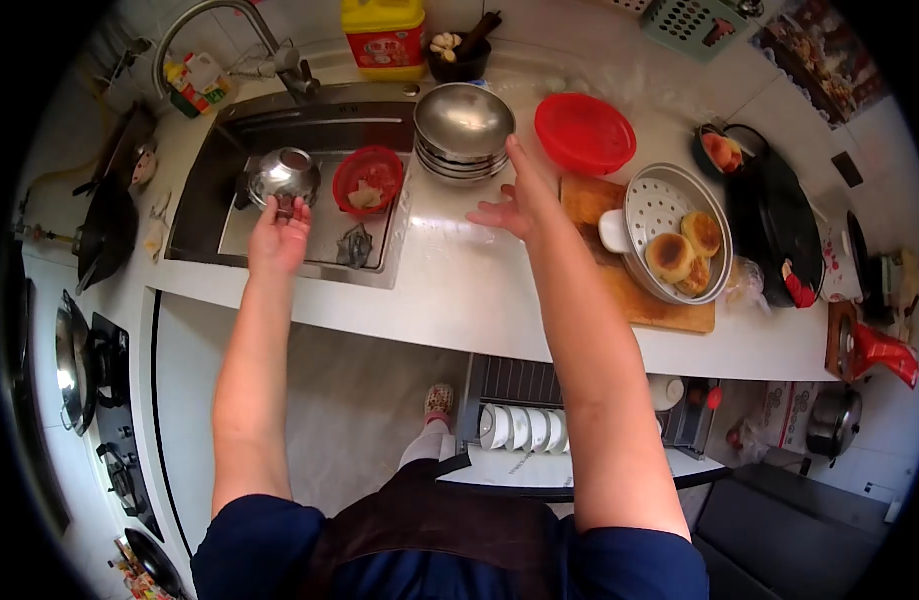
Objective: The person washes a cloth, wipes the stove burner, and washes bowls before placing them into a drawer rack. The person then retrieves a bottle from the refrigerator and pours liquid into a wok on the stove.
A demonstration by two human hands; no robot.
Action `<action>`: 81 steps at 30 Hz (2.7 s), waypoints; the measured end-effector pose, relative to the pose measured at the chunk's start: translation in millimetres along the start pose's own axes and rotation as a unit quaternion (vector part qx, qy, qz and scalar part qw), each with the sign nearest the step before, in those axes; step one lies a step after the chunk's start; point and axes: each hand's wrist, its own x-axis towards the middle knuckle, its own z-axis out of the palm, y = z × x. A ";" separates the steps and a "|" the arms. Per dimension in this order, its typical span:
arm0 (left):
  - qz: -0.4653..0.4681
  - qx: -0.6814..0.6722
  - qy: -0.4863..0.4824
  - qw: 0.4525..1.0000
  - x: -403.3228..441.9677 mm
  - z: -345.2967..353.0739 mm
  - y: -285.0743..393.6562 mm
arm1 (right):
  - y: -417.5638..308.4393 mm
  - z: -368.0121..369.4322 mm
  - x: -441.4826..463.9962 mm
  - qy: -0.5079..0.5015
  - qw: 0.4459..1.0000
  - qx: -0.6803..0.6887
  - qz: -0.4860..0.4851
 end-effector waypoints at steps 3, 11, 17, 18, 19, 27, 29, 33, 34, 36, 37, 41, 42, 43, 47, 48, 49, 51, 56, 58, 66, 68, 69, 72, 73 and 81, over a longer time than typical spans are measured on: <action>0.002 0.020 0.017 1.000 3.3 17.6 -15.9 | -10.3 20.7 26.8 0.007 1.000 0.000 0.011; -0.021 0.094 -0.015 0.995 44.3 100.0 -71.9 | 2.0 18.2 77.7 0.015 1.000 0.004 0.019; 0.066 0.247 -0.016 0.967 68.5 148.5 -130.9 | 9.0 16.6 76.5 -0.023 0.998 -0.054 -0.036; 0.068 0.255 -0.021 0.964 66.2 151.1 -130.5 | 13.3 19.0 73.3 -0.003 0.994 -0.075 -0.082; 0.071 0.263 -0.024 0.962 63.7 151.9 -128.5 | 19.1 23.5 70.4 0.015 0.987 -0.097 -0.126; -0.056 -0.003 -0.103 0.993 62.6 136.7 -27.8 | 26.6 89.7 38.2 0.041 0.682 -0.367 -0.631; -0.058 -0.037 -0.203 0.977 68.8 124.7 2.3 | 23.5 114.5 27.6 0.020 0.595 -0.370 -0.713; -0.042 -0.034 -0.288 0.956 59.4 120.5 58.7 | 17.6 154.2 21.8 -0.008 0.482 -0.356 -0.801; -0.044 -0.024 -0.285 0.957 58.7 119.8 71.1 | 16.3 162.4 20.2 -0.015 0.469 -0.360 -0.807; -0.035 0.018 -0.259 0.965 47.7 123.0 91.5 | 13.6 173.4 16.9 -0.027 0.442 -0.369 -0.817; -0.032 0.035 -0.236 0.971 40.6 125.8 98.3 | 12.4 177.8 14.7 -0.026 0.425 -0.376 -0.823; -0.060 0.040 -0.250 0.966 52.7 117.7 117.1 | 8.9 194.9 10.2 -0.043 0.392 -0.374 -0.839; -0.068 0.043 -0.248 0.965 56.1 117.0 120.9 | 7.2 197.9 8.3 -0.046 0.384 -0.379 -0.841; -0.076 0.046 -0.246 0.965 58.3 116.7 123.9 | 5.1 200.1 6.1 -0.049 0.375 -0.383 -0.843; -0.070 0.072 -0.269 0.958 65.7 117.1 132.2 | -3.2 206.3 -1.5 -0.076 0.372 -0.398 -0.835; -0.064 0.076 -0.258 0.961 64.4 118.6 133.6 | -4.8 207.8 -2.0 -0.078 0.373 -0.399 -0.834; -0.058 0.080 -0.248 0.964 62.1 121.0 134.1 | -6.5 208.8 -2.5 -0.080 0.372 -0.400 -0.834; -0.039 0.084 -0.242 0.966 54.9 127.2 135.3 | -9.4 209.7 -2.0 -0.084 0.365 -0.397 -0.838; -0.021 0.090 -0.248 0.964 48.2 137.5 137.3 | -15.8 208.1 -7.5 -0.097 0.371 -0.408 -0.828; -0.015 0.095 -0.243 0.965 49.6 140.0 137.7 | -18.6 208.4 -8.6 -0.102 0.373 -0.411 -0.826; -0.023 0.100 -0.259 0.960 41.5 151.8 145.0 | -23.6 211.9 -14.3 -0.104 0.351 -0.400 -0.840; -0.006 0.103 -0.267 0.958 38.5 153.4 145.6 | -23.9 212.6 -15.6 -0.098 0.344 -0.398 -0.845; -0.010 0.104 -0.275 0.956 43.6 151.0 145.8 | -23.9 212.9 -16.0 -0.095 0.341 -0.396 -0.847; -0.016 0.099 -0.293 0.951 52.4 146.5 146.4 | -23.2 212.6 -18.1 -0.092 0.336 -0.392 -0.851; -0.015 0.094 -0.293 0.951 49.9 146.6 145.7 | -22.6 211.8 -19.1 -0.092 0.335 -0.391 -0.852; -0.014 0.091 -0.307 0.947 43.6 141.7 143.7 | -18.9 209.8 -23.2 -0.096 0.328 -0.387 -0.857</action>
